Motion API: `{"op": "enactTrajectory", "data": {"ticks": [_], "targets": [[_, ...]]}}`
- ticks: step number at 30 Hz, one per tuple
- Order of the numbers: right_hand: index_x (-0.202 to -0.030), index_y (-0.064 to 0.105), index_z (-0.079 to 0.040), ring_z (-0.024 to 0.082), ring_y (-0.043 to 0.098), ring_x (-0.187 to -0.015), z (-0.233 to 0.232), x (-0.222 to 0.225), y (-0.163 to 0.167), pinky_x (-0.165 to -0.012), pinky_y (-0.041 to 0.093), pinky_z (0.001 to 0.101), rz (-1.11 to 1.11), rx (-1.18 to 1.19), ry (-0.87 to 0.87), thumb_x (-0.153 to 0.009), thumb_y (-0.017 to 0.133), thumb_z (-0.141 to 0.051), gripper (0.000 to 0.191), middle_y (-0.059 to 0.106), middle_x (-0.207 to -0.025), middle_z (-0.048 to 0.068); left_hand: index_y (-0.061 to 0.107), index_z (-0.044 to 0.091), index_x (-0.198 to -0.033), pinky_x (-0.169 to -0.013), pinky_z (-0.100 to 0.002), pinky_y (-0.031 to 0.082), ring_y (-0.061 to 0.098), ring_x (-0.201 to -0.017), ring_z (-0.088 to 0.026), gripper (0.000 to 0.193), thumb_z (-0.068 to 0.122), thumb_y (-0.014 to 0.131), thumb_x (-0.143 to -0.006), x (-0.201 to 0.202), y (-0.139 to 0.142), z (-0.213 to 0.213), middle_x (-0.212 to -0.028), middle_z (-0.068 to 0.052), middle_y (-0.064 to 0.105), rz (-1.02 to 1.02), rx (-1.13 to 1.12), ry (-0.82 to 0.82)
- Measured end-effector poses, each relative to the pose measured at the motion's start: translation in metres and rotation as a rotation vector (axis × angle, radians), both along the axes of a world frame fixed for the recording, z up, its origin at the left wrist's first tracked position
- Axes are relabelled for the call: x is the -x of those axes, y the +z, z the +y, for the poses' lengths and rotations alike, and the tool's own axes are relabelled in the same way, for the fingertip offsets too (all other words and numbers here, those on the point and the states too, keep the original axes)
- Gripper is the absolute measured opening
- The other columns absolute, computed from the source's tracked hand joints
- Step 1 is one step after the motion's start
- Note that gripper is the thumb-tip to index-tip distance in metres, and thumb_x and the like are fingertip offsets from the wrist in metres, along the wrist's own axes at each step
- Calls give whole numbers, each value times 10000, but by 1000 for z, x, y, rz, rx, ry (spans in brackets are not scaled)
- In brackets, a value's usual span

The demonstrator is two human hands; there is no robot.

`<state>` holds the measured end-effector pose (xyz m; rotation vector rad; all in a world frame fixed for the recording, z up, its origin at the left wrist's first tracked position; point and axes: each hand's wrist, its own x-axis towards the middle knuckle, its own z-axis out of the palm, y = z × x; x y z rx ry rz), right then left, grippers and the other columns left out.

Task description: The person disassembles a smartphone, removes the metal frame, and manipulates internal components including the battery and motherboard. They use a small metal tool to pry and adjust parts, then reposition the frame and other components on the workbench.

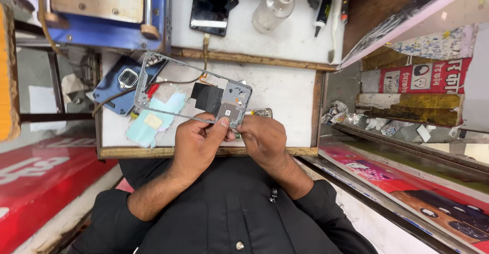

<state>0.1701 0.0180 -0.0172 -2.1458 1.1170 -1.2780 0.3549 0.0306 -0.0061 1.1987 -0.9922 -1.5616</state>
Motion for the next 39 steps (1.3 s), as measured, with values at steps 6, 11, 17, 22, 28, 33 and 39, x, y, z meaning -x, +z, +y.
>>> {"op": "enactTrajectory", "data": {"ticks": [6,11,17,22,28,33,39], "targets": [[-1029,624,-79,250,737,-784,-4,10,-9,-664,571,350,-30,14,24,-899,785,46,242,708,-876,80,708,-53,-918,-720,-238,594,712,-759,-93,233,131,621,-1031,5,-1,-6,-825,-86,757,83,-8,-43],[-1035,634,-74,258,730,-787,-10,19,-19,-666,571,360,-67,39,42,-887,786,1,225,707,-873,83,708,-47,-912,-701,-228,584,704,-753,-81,232,133,625,-1033,9,-6,-8,-824,-80,761,26,16,-58],[-1030,616,-96,236,732,-785,-8,24,-20,-661,570,351,-35,98,55,-882,790,11,252,702,-840,50,707,-44,-909,-691,-226,581,706,-743,-80,231,133,626,-1034,13,-6,-2,-819,-75,761,-15,49,-71],[-1028,622,-86,222,711,-734,0,24,-20,-628,545,344,-54,70,95,-866,799,15,260,681,-800,37,716,-37,-930,-678,-220,583,691,-735,-63,225,145,627,-1030,13,-4,9,-816,-65,757,19,54,-64],[-990,602,-103,246,710,-752,8,22,-20,-649,555,354,-45,78,95,-867,750,61,253,682,-827,58,715,-39,-902,-657,-210,566,690,-716,-61,238,144,635,-1030,11,-7,22,-803,-62,762,-50,78,-30],[-1008,609,-84,239,728,-779,15,16,-22,-671,571,347,-51,14,102,-877,762,56,245,709,-872,68,711,-43,-934,-642,-206,568,703,-724,-58,211,138,640,-1016,8,-8,28,-817,-61,770,-34,68,-3],[-998,623,-90,228,730,-781,23,15,-23,-690,568,329,-22,-19,63,-887,782,26,226,716,-866,65,720,-41,-908,-618,-209,571,710,-707,-60,217,142,653,-1005,8,-3,30,-794,-56,774,-91,98,19]]}}
